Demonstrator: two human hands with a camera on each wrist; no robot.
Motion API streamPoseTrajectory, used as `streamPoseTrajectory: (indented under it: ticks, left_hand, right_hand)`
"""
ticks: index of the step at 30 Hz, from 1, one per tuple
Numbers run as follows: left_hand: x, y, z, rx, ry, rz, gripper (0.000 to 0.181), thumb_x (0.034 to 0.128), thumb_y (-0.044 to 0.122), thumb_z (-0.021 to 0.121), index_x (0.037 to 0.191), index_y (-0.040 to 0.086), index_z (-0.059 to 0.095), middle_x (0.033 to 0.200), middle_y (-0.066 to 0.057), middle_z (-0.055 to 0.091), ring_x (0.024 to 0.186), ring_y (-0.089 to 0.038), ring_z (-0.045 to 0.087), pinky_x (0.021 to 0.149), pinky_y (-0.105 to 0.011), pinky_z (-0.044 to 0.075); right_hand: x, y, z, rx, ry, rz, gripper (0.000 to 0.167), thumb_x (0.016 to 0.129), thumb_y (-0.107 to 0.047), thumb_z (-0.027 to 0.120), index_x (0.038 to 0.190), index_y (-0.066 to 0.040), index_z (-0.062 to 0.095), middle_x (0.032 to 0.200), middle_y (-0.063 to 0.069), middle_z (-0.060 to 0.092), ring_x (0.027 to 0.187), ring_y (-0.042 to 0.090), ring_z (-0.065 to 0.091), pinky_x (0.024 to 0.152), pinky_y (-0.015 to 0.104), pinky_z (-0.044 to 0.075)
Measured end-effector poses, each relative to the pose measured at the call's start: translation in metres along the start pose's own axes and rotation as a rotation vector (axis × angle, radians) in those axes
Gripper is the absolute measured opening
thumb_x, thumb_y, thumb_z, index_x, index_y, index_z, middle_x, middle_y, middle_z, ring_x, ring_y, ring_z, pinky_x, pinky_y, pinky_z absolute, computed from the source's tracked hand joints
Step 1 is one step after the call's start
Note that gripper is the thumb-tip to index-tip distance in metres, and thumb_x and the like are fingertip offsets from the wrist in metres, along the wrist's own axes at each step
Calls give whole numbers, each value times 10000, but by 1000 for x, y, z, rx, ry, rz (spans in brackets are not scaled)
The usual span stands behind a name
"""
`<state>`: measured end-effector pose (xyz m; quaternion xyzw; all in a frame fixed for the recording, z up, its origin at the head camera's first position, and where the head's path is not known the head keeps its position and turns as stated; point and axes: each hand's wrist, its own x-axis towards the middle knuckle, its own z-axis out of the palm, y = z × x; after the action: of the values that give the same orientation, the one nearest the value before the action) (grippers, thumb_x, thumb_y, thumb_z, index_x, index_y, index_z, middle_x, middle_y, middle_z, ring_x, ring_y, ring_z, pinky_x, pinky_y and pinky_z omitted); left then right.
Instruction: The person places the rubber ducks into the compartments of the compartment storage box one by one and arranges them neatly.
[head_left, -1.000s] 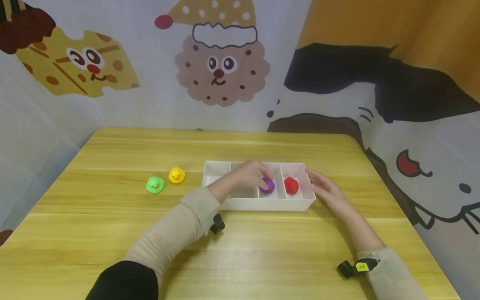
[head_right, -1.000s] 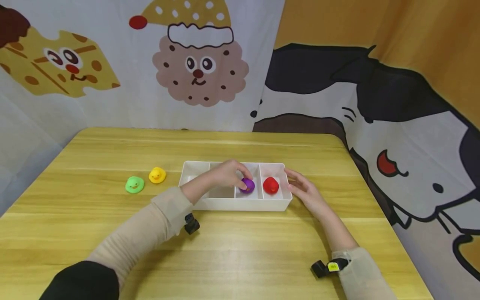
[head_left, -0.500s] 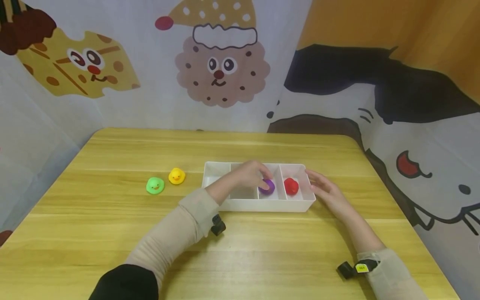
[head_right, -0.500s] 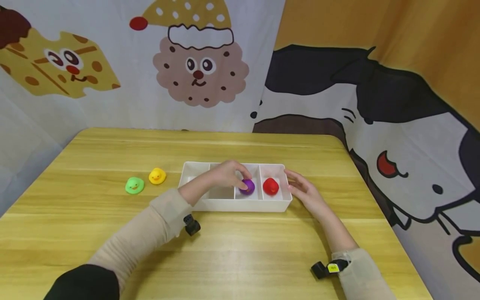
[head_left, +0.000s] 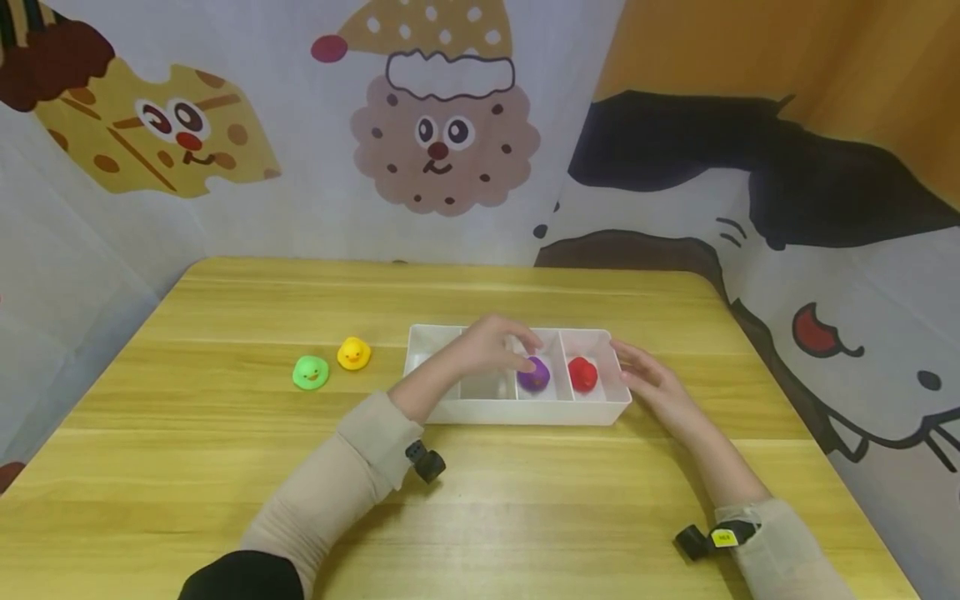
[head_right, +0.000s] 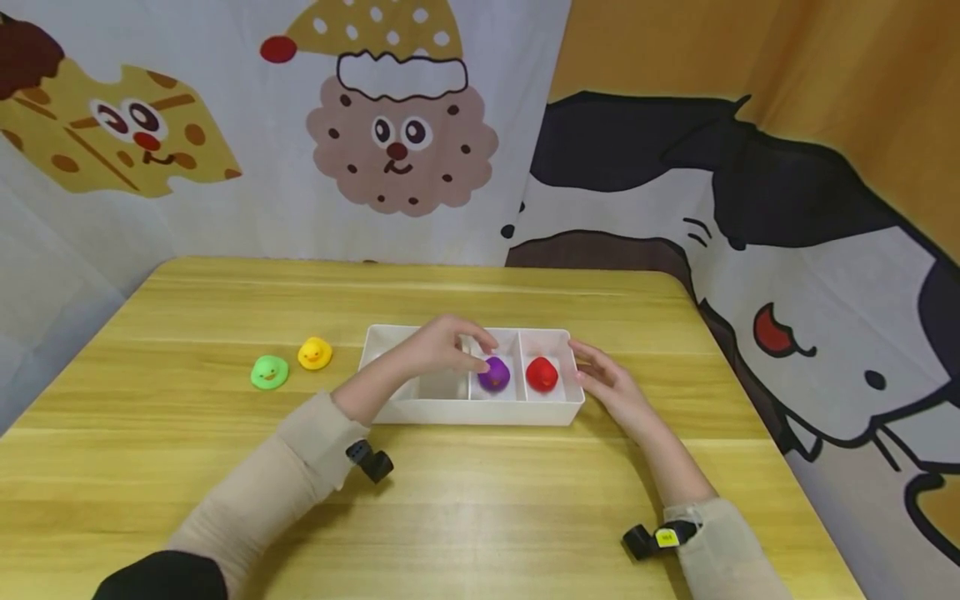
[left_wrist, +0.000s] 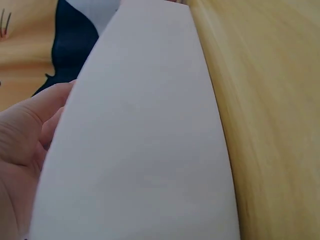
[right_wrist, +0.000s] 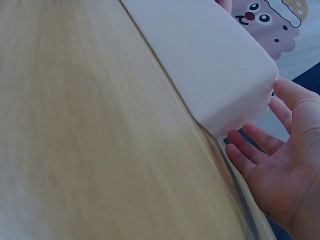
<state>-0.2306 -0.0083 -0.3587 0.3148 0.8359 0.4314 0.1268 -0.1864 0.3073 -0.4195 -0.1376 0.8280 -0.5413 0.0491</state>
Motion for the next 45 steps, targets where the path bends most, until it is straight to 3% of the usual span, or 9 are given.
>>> streamPoseTrajectory:
  ticks: [9,19,27,37,42,45]
  left_hand:
    - [-21,7,-9,-74,75,2,309,827,178,766,1124,116,703,1107,-11,671,944,-226,587,704,-313,501]
    - [-46,3,-20,-73,189,24,304,817,183,776,1106,115,714,1012,27,688,578,-181,488,488,-274,403]
    - [-66,0,-33,-88,257,4,329,823,187,769,1132,98,700,1012,2,685,620,-194,513,473,-249,379]
    - [-90,-2,-50,-112,322,-26,283,832,197,760,1110,168,713,985,52,666,664,-229,533,470,-259,369]
    - [-102,-9,-61,-137,353,-57,286,825,211,768,1104,175,716,1004,-2,666,643,-240,522,468,-261,355]
    - [-110,-13,-66,-141,379,-83,299,821,224,772,1109,166,714,1018,-37,664,604,-224,492,459,-258,342]
  right_hand:
    - [-1,0,0,15,-3,5,517,1001,-199,518,1470,-62,350,1472,196,362,1303,380,370,938,179,370]
    - [-1,-1,2,29,-2,-8,510,1001,-178,516,1468,-55,354,1456,208,380,1287,345,399,938,180,374]
    - [-1,0,3,59,9,-27,499,996,-164,525,1453,-32,372,1422,244,405,1219,202,466,929,171,387]
    - [0,-1,2,24,12,-1,521,992,-218,539,1462,-68,372,1449,193,397,1290,355,397,952,192,365]
    - [0,-1,2,9,10,-8,514,995,-201,532,1462,-59,368,1447,209,392,1292,376,390,1011,310,361]
    - [0,-1,2,2,13,-6,512,994,-203,532,1460,-63,372,1446,209,395,1285,375,399,1008,320,364]
